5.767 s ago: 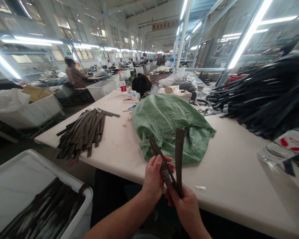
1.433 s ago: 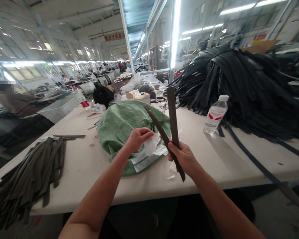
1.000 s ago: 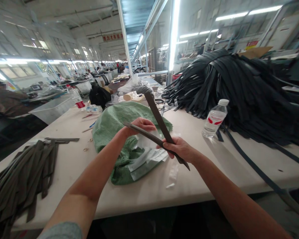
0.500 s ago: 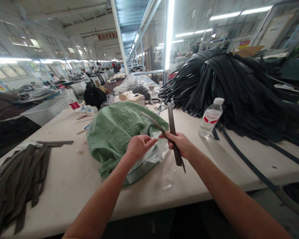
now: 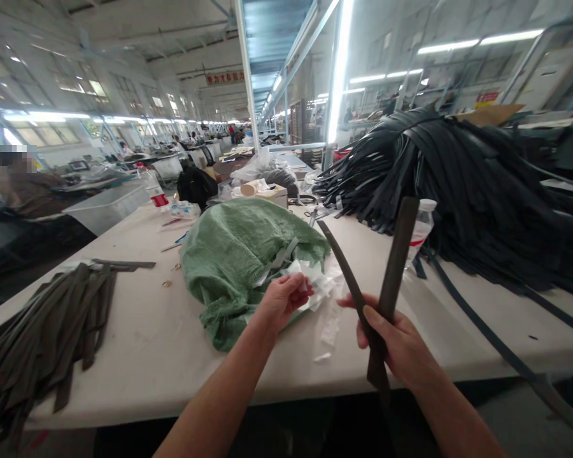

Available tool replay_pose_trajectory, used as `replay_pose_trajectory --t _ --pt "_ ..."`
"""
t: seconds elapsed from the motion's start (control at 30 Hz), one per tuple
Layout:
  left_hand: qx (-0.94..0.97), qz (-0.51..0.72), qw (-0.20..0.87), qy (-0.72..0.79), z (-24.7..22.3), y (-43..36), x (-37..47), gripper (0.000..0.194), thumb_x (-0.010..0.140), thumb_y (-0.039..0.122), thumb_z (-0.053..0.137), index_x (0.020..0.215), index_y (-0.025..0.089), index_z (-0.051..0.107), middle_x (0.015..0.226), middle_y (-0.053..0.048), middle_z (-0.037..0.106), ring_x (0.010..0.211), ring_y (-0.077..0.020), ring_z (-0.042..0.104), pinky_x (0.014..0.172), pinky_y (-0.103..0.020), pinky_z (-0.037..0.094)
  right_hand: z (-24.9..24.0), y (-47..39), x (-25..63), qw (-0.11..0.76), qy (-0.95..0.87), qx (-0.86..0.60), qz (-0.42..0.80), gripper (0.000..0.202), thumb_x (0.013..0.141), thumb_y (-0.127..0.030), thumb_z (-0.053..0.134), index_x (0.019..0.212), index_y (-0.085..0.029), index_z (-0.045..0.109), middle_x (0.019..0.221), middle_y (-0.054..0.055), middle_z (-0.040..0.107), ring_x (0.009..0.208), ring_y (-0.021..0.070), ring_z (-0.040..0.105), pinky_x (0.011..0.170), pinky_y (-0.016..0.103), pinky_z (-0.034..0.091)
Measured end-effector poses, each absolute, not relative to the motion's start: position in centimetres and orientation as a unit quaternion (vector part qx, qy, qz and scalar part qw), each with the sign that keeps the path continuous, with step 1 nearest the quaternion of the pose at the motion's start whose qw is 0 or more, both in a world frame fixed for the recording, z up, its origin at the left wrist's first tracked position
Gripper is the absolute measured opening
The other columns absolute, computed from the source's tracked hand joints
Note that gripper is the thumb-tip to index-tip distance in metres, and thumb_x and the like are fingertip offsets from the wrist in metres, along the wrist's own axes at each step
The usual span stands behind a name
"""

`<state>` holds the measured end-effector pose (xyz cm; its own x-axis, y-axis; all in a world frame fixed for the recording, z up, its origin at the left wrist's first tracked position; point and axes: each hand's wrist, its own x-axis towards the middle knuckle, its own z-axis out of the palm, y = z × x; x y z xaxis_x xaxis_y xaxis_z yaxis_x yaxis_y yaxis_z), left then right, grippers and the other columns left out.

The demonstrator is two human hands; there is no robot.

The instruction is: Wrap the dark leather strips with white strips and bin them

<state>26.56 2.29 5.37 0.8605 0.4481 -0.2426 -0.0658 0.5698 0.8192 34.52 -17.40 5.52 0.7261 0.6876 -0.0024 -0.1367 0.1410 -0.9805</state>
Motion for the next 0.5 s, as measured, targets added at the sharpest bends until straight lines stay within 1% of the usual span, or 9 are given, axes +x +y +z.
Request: replay_pose_trajectory --t 0.07,0.13,0.17,0.23,0.3,0.4,0.5 --pt "0.363 0.166 0.889 0.226 5.4 1.8 26.2 0.033 0.064 0.038 0.083 0.074 0.015 0.063 0.072 -0.001 0.067 0.063 -0.0121 0.066 0.056 -0.019 0.050 4.5 -18.7 32.7 0.729 -0.208 -0.573 0.310 0.041 0.084 -0.048 0.065 0.112 -0.019 0.065 0.075 0.003 0.065 0.041 0.0071 0.044 0.036 0.020 0.028" --pt "0.301 0.178 0.905 0.242 5.5 1.4 26.1 0.025 0.071 0.034 0.079 0.076 0.016 0.063 0.077 -0.001 0.069 0.064 -0.0120 0.067 0.056 -0.019 0.052 3.6 -19.5 31.0 0.722 -0.187 -0.594 0.301 0.042 0.083 -0.052 0.064 0.109 -0.018 0.065 0.066 0.000 0.061 0.035 0.0056 0.039 0.033 0.019 0.025" --pt "0.277 0.182 0.910 0.249 5.6 1.3 26.1 0.022 0.075 0.033 0.076 0.078 0.016 0.063 0.080 -0.002 0.070 0.066 -0.0122 0.068 0.057 -0.020 0.053 3.2 -19.8 30.3 0.711 -0.184 -0.616 0.285 0.042 0.084 -0.053 0.063 0.107 -0.017 0.066 0.061 -0.001 0.059 0.034 0.0060 0.039 0.033 0.019 0.026" --pt "0.244 0.187 0.916 0.256 5.9 1.1 26.0 0.017 0.082 0.031 0.069 0.082 0.015 0.064 0.085 -0.003 0.071 0.069 -0.0128 0.069 0.060 -0.021 0.055 2.1 -20.6 29.2 0.678 -0.199 -0.668 0.233 0.041 0.085 -0.053 0.061 0.105 -0.018 0.067 0.057 -0.002 0.058 0.034 0.0082 0.043 0.033 0.020 0.031" --pt "0.230 0.192 0.919 0.258 6.1 1.2 25.9 0.015 0.085 0.030 0.066 0.084 0.015 0.065 0.086 -0.004 0.071 0.070 -0.0126 0.069 0.062 -0.022 0.056 0.7 -21.7 28.5 0.635 -0.241 -0.712 0.177 0.036 0.086 -0.050 0.061 0.105 -0.021 0.068 0.058 -0.001 0.060 0.036 0.0109 0.048 0.035 0.021 0.039" --pt "0.233 0.197 0.916 0.262 6.4 1.3 25.7 0.017 0.083 0.031 0.068 0.087 0.015 0.065 0.085 -0.004 0.072 0.069 -0.0128 0.069 0.064 -0.022 0.056 -1.3 -23.4 28.3 0.576 -0.323 -0.743 0.104 0.030 0.086 -0.043 0.060 0.110 -0.026 0.069 0.064 0.000 0.065 0.039 0.0137 0.054 0.039 0.024 0.047" --pt "0.246 0.199 0.910 0.268 6.7 1.0 25.5 0.019 0.081 0.032 0.070 0.088 0.015 0.066 0.087 -0.005 0.072 0.071 -0.0145 0.070 0.063 -0.023 0.056 -2.3 -24.2 28.3 0.531 -0.362 -0.762 0.072 0.033 0.086 -0.042 0.059 0.114 -0.027 0.068 0.071 0.002 0.070 0.044 0.0176 0.060 0.043 0.027 0.051"
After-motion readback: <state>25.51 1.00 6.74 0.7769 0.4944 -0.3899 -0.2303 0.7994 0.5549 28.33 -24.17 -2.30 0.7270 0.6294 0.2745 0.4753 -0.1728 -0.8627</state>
